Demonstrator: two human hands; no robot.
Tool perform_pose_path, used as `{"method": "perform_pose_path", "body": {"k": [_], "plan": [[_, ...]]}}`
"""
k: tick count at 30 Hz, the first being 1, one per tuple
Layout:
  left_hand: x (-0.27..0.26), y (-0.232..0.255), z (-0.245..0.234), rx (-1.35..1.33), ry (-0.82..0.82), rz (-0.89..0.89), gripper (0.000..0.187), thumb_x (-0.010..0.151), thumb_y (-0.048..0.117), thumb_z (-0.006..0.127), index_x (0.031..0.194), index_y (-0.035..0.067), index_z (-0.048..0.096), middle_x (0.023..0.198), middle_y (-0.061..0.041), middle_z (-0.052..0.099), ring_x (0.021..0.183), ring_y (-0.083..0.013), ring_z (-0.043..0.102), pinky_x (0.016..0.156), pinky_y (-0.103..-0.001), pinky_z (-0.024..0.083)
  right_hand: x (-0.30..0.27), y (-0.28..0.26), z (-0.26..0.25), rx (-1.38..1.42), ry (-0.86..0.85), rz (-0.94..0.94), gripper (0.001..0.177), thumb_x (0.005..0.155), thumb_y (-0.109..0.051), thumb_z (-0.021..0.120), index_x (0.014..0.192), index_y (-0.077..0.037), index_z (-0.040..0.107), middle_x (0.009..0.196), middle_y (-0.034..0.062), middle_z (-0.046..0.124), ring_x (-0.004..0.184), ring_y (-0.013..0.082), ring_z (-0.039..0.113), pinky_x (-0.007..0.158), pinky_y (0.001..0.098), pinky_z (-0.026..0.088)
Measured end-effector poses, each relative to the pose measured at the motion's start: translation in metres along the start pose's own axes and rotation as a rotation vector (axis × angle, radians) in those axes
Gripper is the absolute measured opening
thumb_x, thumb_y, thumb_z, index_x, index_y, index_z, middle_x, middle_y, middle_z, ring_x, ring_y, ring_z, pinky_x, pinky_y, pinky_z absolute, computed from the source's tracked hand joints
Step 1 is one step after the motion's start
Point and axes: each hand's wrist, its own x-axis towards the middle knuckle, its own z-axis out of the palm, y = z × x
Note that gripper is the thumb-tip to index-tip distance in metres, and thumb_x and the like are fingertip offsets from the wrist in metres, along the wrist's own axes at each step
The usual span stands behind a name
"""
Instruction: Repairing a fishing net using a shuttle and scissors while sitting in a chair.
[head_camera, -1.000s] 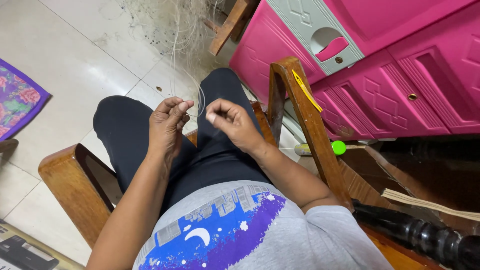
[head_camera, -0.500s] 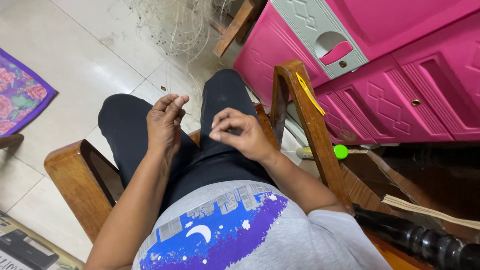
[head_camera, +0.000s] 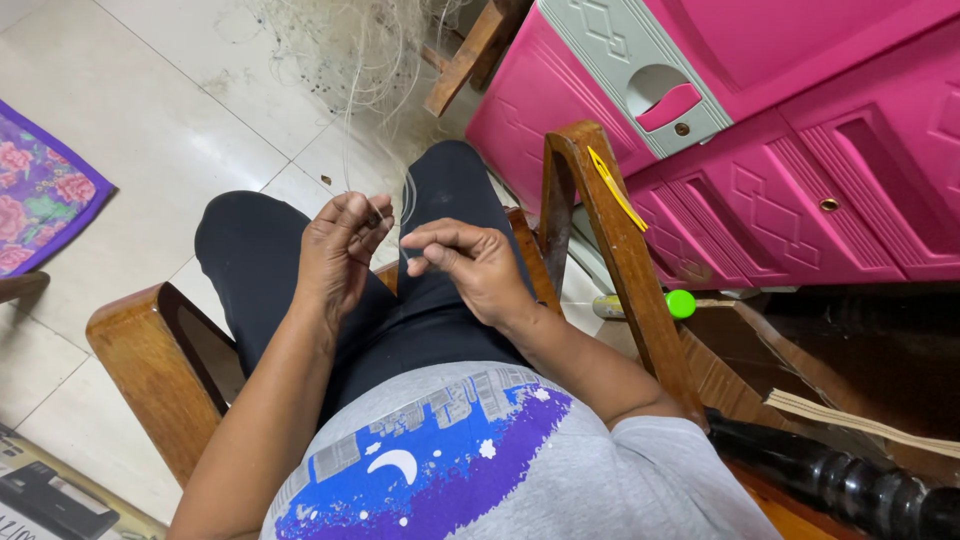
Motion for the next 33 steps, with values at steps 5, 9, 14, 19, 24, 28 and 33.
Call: {"method": "perform_pose_path", "body": {"k": [5,9,14,19,24,28,33], "plan": [[-0.012,0.005,0.015,-0.074,-0.067,-0.064,0.016,0.097,0.022,0.072,0.103,0.009,0.065,0.127,-0.018,0.072,0.111,-0.0306,0.075,0.096,-0.040,0.065,-0.015,0.029,-0.022,0.276,0.241,0.425,0.021,0.091,0.004,0.073,0.110,0.001,0.065,0.100,0.0182,0.076,0.078,0.0258,0.079,0.077,0.0398,0.067],[-0.008,-0.004,0.011,-0.119,-0.170,-0.083,0.015,0.102,0.025,0.066,0.104,0.012,0.062,0.136,-0.015,0.067,0.120,-0.0340,0.070,0.103,-0.046,0.061,-0.016,0.032,-0.017,0.391,0.229,0.517,0.027,0.092,0.004,0.072,0.104,-0.010,0.052,0.099,0.0145,0.076,0.076,0.0247,0.079,0.074,0.0383,0.068],[-0.008,-0.005,0.010,-0.158,-0.260,-0.096,0.015,0.105,0.025,0.058,0.103,0.010,0.060,0.140,-0.017,0.065,0.119,-0.0338,0.071,0.103,-0.046,0.061,-0.014,0.028,-0.003,0.347,0.223,0.504,0.030,0.091,0.004,0.073,0.097,-0.012,0.048,0.092,0.0144,0.076,0.072,0.0237,0.078,0.071,0.0354,0.067],[-0.007,-0.010,0.005,-0.209,-0.348,-0.093,0.015,0.106,0.023,0.055,0.101,0.009,0.055,0.144,-0.022,0.060,0.118,-0.0360,0.071,0.101,-0.044,0.063,-0.007,0.030,0.004,0.255,0.211,0.436,0.037,0.089,0.003,0.075,0.089,-0.015,0.043,0.086,0.0120,0.075,0.065,0.0197,0.077,0.063,0.0274,0.066],[-0.007,-0.007,0.002,-0.237,-0.428,-0.064,0.019,0.107,0.024,0.052,0.095,0.009,0.049,0.146,-0.025,0.056,0.118,-0.0384,0.070,0.101,-0.045,0.063,-0.005,0.030,0.008,0.174,0.191,0.368,0.045,0.087,0.004,0.078,0.079,-0.017,0.038,0.081,0.0154,0.075,0.061,0.0190,0.075,0.057,0.0240,0.063],[-0.009,-0.007,0.004,-0.246,-0.466,-0.031,0.020,0.107,0.023,0.050,0.093,0.009,0.046,0.146,-0.028,0.054,0.118,-0.0419,0.070,0.101,-0.046,0.063,-0.001,0.013,0.015,0.123,0.179,0.333,0.049,0.086,0.004,0.078,0.076,-0.018,0.036,0.082,0.0197,0.075,0.062,0.0191,0.075,0.055,0.0215,0.061],[-0.008,-0.007,0.002,-0.178,-0.558,0.039,0.023,0.108,0.022,0.047,0.091,0.009,0.042,0.145,-0.032,0.051,0.114,-0.0430,0.071,0.091,-0.043,0.065,0.002,0.002,0.020,0.131,0.162,0.340,0.053,0.085,0.008,0.078,0.070,-0.018,0.034,0.081,0.0216,0.075,0.067,0.0232,0.077,0.055,0.0229,0.061]]}}
